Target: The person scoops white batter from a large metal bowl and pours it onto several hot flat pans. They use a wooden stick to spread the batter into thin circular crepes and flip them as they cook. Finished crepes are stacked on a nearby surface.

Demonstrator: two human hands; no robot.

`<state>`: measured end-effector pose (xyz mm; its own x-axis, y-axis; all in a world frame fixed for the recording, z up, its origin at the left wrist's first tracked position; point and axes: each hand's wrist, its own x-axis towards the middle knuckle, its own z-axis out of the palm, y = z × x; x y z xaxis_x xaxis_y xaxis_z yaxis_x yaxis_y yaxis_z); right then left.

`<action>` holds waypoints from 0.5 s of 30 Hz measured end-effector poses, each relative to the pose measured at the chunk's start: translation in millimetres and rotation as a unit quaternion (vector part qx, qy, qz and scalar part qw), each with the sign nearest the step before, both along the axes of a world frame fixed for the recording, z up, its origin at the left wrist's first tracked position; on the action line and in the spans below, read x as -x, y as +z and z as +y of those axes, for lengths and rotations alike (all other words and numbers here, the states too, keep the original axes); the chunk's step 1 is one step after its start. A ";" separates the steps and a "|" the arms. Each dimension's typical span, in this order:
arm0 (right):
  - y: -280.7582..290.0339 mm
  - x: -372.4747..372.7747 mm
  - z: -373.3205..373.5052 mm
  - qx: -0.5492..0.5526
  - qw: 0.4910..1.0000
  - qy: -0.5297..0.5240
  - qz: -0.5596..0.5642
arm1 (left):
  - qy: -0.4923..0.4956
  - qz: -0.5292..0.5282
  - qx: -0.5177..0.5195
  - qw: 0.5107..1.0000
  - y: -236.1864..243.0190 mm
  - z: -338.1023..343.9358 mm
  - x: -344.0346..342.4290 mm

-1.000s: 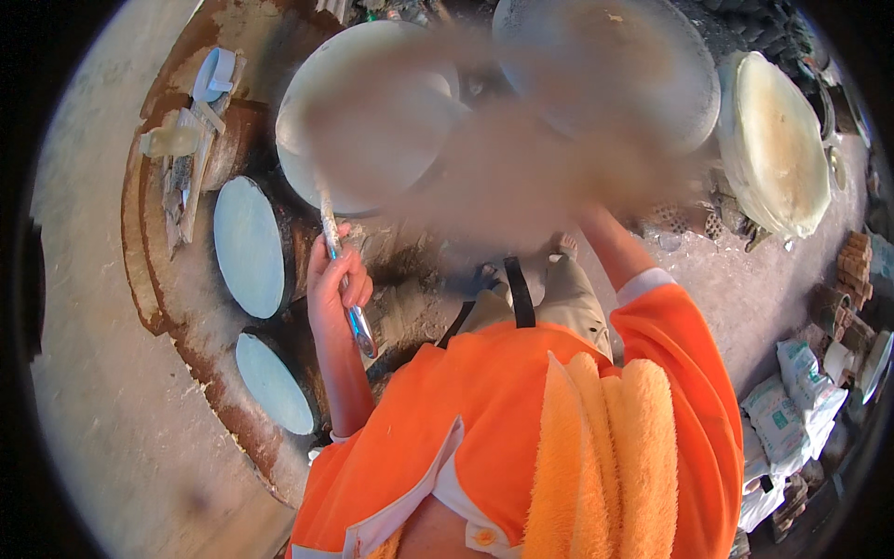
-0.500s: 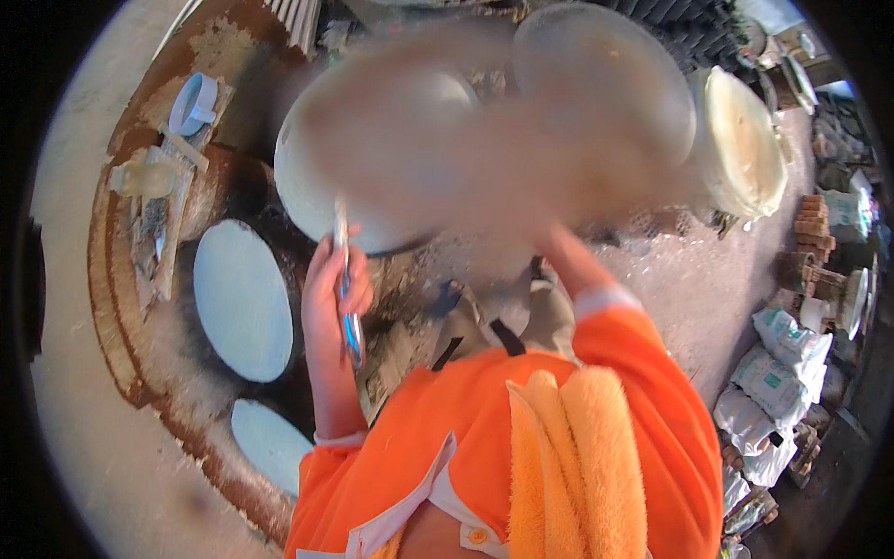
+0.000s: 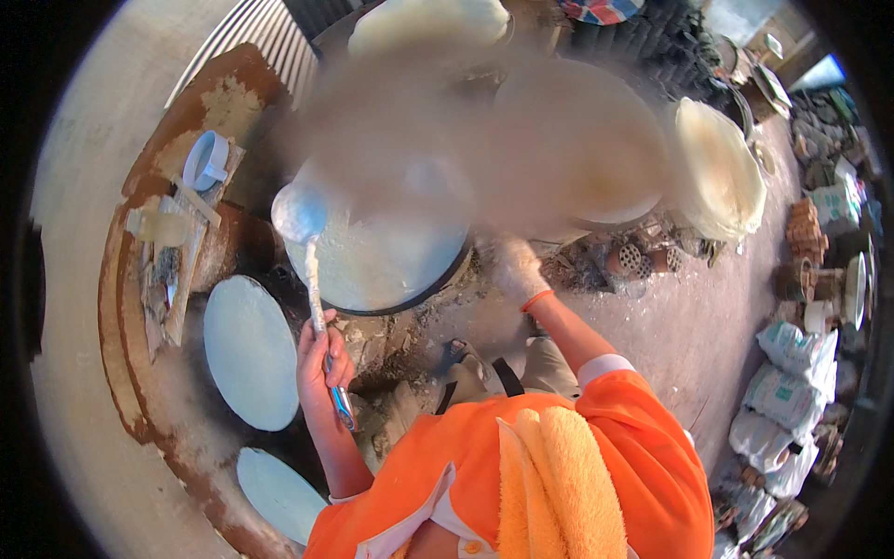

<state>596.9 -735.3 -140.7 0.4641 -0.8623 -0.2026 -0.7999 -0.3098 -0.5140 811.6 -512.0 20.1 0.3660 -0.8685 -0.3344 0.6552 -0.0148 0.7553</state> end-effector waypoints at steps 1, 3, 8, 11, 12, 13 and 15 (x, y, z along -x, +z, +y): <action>1.6 0.8 3.8 -0.026 0.999 -0.010 -0.026 | 0.017 -0.010 -0.008 1.000 -0.2 2.2 8.7; 15.2 5.6 0.9 0.050 0.997 0.014 -0.060 | 0.059 -0.018 -0.033 0.998 3.2 11.2 29.8; 5.1 2.9 -29.2 -0.083 0.989 0.033 -0.117 | 0.111 -0.010 -0.066 0.992 24.2 20.9 75.7; -12.5 -0.8 -24.2 -0.029 0.987 0.082 -0.138 | 0.114 0.001 -0.053 0.992 30.4 16.9 88.2; -23.4 -0.9 -23.0 -0.021 0.983 0.092 -0.160 | 0.109 -0.005 -0.055 0.992 36.2 16.0 90.8; -36.2 1.1 -28.5 -0.025 0.975 0.073 -0.206 | 0.103 -0.006 -0.052 0.993 40.4 15.2 94.1; -43.1 11.4 -20.3 -0.049 0.980 0.057 -0.183 | 0.091 -0.013 -0.041 0.995 41.2 17.4 92.4</action>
